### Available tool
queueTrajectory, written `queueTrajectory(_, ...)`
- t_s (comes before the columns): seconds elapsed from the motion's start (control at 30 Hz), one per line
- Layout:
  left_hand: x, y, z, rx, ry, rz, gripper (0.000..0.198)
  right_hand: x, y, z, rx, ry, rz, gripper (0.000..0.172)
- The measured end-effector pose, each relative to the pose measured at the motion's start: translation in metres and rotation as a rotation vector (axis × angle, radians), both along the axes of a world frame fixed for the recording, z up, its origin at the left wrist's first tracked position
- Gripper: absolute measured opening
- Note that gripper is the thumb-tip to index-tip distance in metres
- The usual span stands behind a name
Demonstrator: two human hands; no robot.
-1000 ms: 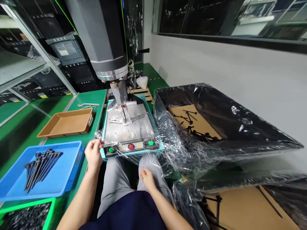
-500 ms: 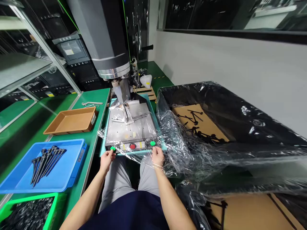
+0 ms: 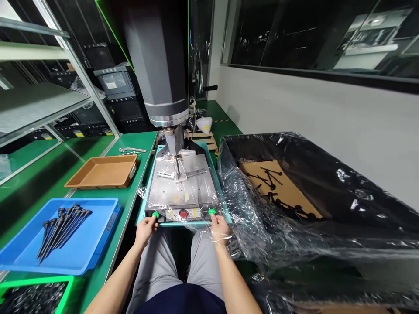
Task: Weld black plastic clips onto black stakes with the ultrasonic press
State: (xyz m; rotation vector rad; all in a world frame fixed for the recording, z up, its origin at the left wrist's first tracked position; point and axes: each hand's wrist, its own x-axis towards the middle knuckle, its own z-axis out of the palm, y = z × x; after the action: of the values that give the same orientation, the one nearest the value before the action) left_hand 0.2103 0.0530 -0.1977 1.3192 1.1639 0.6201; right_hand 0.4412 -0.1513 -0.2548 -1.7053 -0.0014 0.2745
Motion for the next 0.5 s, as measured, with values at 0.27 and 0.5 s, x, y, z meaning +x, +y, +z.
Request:
queueTrajectory(0.27,-0.013,-0.012,0.002,0.044,-0.032,-0.063,0.048,-0.015,-0.001,0.012,0.046,-0.011,0.054,0.058)
queueTrajectory(0.5,0.0,-0.041,0.015,-0.094,-0.17,-0.167,0.044,-0.029,0.002,0.022,0.117,0.028,0.093,0.056)
